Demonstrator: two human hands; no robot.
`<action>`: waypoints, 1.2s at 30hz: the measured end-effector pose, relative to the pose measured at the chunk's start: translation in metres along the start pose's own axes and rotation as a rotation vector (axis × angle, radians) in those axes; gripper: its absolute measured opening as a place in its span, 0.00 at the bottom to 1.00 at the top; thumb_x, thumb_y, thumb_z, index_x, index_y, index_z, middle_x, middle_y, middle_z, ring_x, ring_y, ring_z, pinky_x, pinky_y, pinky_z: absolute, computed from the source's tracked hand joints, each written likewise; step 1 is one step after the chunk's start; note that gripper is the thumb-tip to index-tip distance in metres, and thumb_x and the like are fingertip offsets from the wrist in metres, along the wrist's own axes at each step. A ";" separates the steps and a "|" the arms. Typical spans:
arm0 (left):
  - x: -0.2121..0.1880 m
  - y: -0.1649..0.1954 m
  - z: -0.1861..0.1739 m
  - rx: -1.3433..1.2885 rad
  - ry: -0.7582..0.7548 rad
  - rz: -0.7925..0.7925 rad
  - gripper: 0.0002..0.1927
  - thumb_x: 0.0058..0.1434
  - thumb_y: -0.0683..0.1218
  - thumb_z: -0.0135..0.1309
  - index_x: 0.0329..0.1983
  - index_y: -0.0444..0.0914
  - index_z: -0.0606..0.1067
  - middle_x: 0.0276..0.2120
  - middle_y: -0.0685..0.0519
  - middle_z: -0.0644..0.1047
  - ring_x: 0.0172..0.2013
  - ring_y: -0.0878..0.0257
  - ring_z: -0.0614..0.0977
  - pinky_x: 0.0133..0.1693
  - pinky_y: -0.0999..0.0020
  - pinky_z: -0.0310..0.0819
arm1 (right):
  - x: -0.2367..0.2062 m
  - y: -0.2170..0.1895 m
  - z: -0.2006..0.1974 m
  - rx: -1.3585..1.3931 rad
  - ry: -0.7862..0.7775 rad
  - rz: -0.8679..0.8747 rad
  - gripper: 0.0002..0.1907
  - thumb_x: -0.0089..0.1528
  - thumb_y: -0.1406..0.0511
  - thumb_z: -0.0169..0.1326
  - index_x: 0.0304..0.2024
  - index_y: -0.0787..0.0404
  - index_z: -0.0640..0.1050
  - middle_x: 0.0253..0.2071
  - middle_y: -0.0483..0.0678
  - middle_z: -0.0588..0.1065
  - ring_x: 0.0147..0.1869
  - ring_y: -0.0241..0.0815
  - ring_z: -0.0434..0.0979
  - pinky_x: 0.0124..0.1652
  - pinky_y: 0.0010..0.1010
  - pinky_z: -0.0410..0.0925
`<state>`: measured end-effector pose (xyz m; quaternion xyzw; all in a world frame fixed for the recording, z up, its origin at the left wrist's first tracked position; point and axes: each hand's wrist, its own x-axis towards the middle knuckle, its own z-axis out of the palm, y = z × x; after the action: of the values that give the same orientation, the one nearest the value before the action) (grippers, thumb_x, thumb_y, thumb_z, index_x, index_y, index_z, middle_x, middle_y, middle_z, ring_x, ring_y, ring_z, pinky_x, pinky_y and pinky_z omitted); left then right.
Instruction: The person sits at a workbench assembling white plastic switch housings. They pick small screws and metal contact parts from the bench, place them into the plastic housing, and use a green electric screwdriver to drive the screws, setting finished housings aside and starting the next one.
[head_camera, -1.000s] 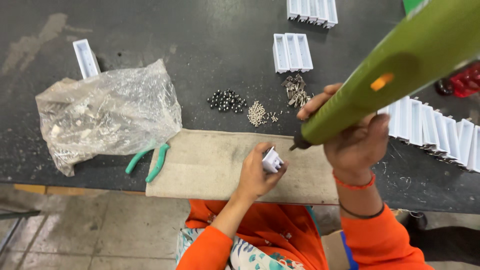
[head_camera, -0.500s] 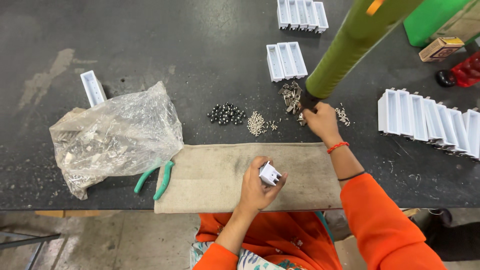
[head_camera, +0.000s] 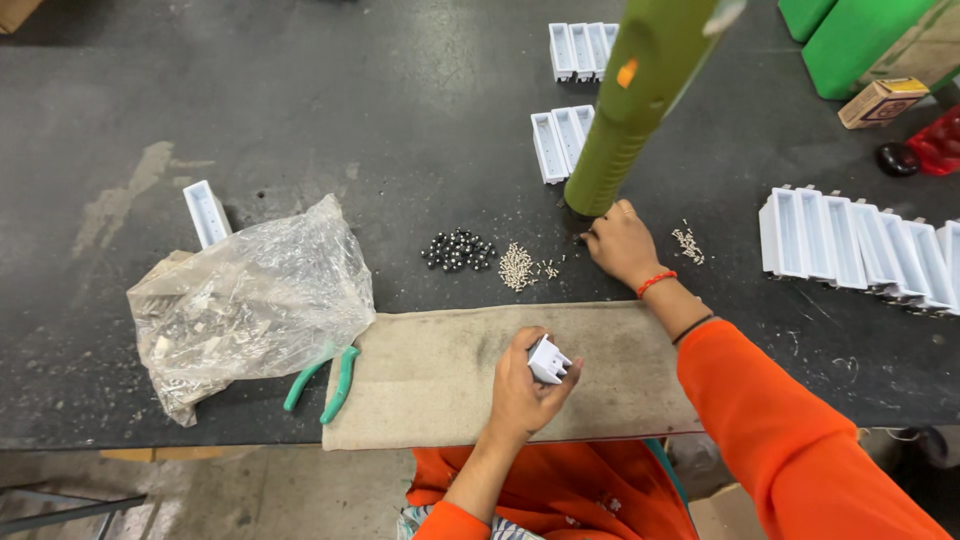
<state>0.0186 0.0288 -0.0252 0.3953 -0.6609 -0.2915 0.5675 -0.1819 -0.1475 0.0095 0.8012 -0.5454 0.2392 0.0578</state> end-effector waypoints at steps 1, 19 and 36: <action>0.000 -0.001 0.000 0.002 0.002 0.004 0.28 0.57 0.45 0.69 0.54 0.36 0.66 0.35 0.46 0.77 0.31 0.55 0.80 0.34 0.63 0.75 | -0.003 0.001 -0.002 0.024 0.024 -0.016 0.07 0.57 0.65 0.62 0.35 0.62 0.80 0.45 0.53 0.75 0.54 0.57 0.73 0.53 0.44 0.69; -0.003 -0.001 0.002 -0.005 0.023 -0.025 0.28 0.58 0.44 0.69 0.55 0.35 0.66 0.36 0.47 0.77 0.31 0.58 0.80 0.34 0.65 0.76 | -0.010 0.004 0.005 -0.092 0.229 -0.270 0.27 0.57 0.56 0.58 0.57 0.58 0.77 0.59 0.53 0.76 0.62 0.55 0.73 0.57 0.48 0.66; -0.008 -0.003 0.003 -0.026 0.032 0.004 0.29 0.58 0.42 0.68 0.57 0.34 0.65 0.38 0.46 0.77 0.33 0.59 0.81 0.37 0.66 0.77 | -0.132 -0.054 -0.025 0.492 -0.283 0.202 0.14 0.54 0.64 0.63 0.42 0.61 0.82 0.38 0.50 0.79 0.38 0.47 0.81 0.41 0.38 0.74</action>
<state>0.0171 0.0338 -0.0325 0.3912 -0.6487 -0.2927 0.5836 -0.1799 -0.0056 -0.0183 0.7582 -0.5508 0.2547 -0.2387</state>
